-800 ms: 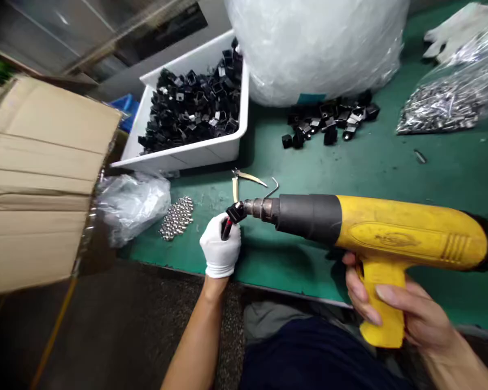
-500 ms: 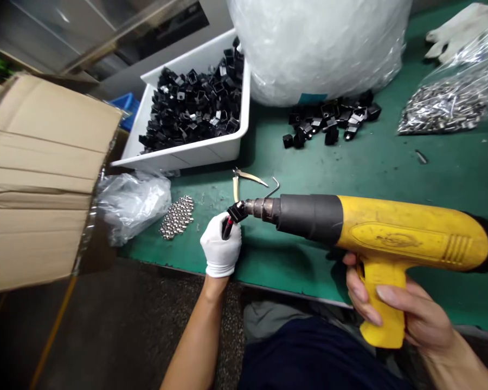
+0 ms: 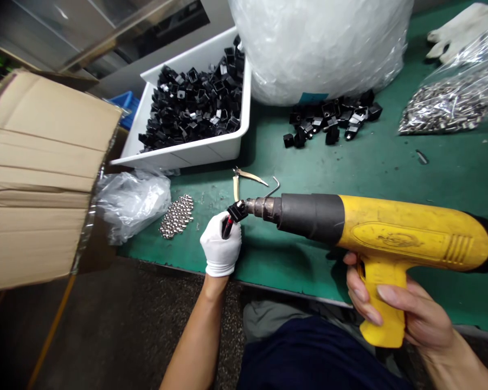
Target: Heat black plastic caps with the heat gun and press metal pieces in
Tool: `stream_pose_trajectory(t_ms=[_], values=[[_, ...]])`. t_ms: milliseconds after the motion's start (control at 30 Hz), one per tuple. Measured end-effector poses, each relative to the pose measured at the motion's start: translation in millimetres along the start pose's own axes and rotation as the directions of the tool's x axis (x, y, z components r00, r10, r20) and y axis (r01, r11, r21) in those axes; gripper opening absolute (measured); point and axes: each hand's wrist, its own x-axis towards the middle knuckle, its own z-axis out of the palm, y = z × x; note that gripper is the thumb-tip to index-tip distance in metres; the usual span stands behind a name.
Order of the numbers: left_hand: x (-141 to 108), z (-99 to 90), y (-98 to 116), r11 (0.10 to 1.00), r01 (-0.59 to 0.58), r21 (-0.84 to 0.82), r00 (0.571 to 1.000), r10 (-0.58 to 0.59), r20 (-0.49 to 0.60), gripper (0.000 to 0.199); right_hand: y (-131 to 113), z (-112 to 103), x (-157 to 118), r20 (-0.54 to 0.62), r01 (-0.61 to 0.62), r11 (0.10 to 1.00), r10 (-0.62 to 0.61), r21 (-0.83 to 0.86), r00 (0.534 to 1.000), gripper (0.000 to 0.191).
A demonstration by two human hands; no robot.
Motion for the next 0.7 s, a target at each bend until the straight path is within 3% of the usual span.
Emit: stream_pose_trajectory(t_ms=[700], values=[[0.1, 0.0, 0.2, 1.000, -0.021, 0.011, 1.000, 0.021, -0.006, 0.018, 2.4, -1.8, 0.8, -0.002, -0.010, 0.999, 0.010, 0.049, 1.000, 0.043]])
